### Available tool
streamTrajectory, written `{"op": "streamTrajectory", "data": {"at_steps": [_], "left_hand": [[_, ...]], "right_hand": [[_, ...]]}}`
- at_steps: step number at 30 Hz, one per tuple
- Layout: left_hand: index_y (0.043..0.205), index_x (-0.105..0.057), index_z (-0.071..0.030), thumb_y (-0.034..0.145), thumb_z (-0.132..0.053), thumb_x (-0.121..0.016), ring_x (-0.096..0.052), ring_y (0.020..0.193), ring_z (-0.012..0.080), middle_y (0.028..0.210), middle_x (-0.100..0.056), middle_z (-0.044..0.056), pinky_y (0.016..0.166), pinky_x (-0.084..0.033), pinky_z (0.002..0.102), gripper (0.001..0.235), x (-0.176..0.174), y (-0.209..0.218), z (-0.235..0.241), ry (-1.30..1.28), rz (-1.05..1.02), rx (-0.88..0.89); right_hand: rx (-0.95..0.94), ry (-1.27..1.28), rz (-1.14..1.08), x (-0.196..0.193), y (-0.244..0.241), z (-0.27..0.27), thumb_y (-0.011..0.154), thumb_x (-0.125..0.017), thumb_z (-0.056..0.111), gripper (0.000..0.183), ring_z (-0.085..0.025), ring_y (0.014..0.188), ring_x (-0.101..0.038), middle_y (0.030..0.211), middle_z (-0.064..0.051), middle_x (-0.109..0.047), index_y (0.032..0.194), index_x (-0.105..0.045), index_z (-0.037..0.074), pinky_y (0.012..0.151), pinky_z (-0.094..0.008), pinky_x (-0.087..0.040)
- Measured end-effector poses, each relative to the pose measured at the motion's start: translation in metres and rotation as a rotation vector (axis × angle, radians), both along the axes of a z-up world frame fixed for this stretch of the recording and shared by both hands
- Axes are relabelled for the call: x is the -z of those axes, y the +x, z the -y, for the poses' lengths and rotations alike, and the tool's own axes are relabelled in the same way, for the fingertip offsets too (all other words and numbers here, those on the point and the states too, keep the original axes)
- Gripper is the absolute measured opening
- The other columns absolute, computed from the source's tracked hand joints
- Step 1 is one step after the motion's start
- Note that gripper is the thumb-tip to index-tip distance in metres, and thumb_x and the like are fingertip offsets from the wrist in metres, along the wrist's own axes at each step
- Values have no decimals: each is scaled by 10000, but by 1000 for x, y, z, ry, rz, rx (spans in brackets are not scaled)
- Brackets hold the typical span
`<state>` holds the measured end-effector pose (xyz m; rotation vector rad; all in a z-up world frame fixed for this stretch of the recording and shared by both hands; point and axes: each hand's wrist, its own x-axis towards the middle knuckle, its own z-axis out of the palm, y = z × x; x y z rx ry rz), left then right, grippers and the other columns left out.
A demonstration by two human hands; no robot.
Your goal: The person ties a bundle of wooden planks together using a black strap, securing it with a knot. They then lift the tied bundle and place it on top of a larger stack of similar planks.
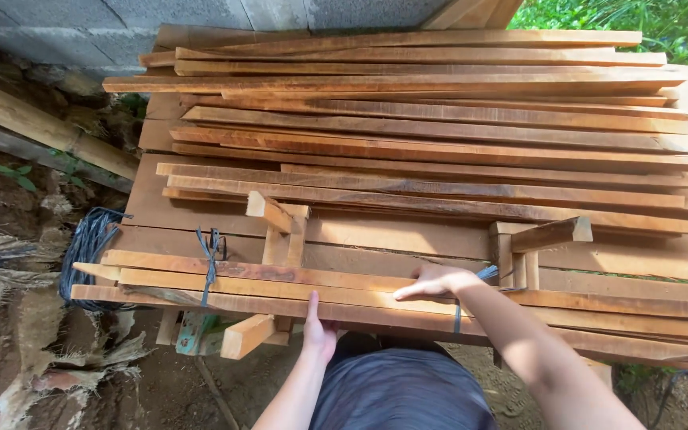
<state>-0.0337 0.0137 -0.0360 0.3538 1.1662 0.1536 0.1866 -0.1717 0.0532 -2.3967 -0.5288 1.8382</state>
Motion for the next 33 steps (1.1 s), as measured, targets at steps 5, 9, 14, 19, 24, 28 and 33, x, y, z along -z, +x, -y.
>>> {"op": "streamTrajectory", "data": {"at_steps": [5, 9, 14, 19, 24, 28, 33], "left_hand": [[1452, -471, 23, 873, -474, -611, -518, 1173, 239, 1349, -528, 167, 1012, -426, 343, 775, -39, 4, 3, 25, -1, -22], [1454, -483, 3, 864, -475, -603, -516, 1162, 224, 1342, -538, 153, 996, -412, 334, 768, -96, 13, 3, 67, 15, 1], [1408, -517, 11, 859, -502, -585, -537, 1136, 216, 1306, -562, 156, 994, -430, 323, 755, -154, 22, 7, 114, 51, 19], [1374, -554, -4, 884, -506, -572, -567, 1081, 198, 1257, -603, 140, 933, -452, 297, 701, -208, 38, 23, 127, 119, 59], [1392, -519, -7, 865, -526, -560, -564, 1069, 206, 1239, -582, 139, 907, -449, 312, 741, -235, 63, 58, 163, 204, 176], [1300, -595, -24, 904, -510, -575, -601, 986, 182, 1164, -632, 112, 833, -478, 284, 628, -244, 80, 102, 123, 250, 249], [1280, -615, -22, 938, -484, -560, -595, 975, 207, 1175, -644, 132, 839, -465, 311, 576, -251, 97, 177, 78, 272, 371]], "right_hand": [[-84, -22, 0, 2, 3, 10, 676, -563, 834, 1124, -287, 1470, -445, 1607, -55, -432, 1550, -400, 146, 1239, -525, -323], [-161, 21, 104, -22, 10, 13, 660, -527, 872, 1141, -278, 1439, -482, 1593, -48, -446, 1527, -434, 135, 1212, -475, -376], [-7, 112, 208, -128, 3, 12, 700, -673, 712, 719, -191, 972, -738, 1137, -17, -773, 1119, -746, 132, 881, -363, -580], [-42, 57, 361, -187, 7, 40, 668, -630, 806, 874, -252, 994, -734, 1117, -75, -759, 1217, -685, 128, 895, -404, -573], [42, 44, 438, -224, 6, 92, 650, -638, 809, 926, -272, 972, -763, 1134, -114, -762, 1225, -682, 84, 896, -410, -603], [110, 19, 449, -233, 2, 150, 687, -615, 799, 957, -270, 1056, -754, 1266, -115, -708, 1367, -605, 127, 948, -416, -611], [253, -71, 383, -244, -19, 235, 761, -571, 777, 839, -212, 958, -796, 1165, -89, -775, 1301, -655, 141, 860, -374, -644]]}}
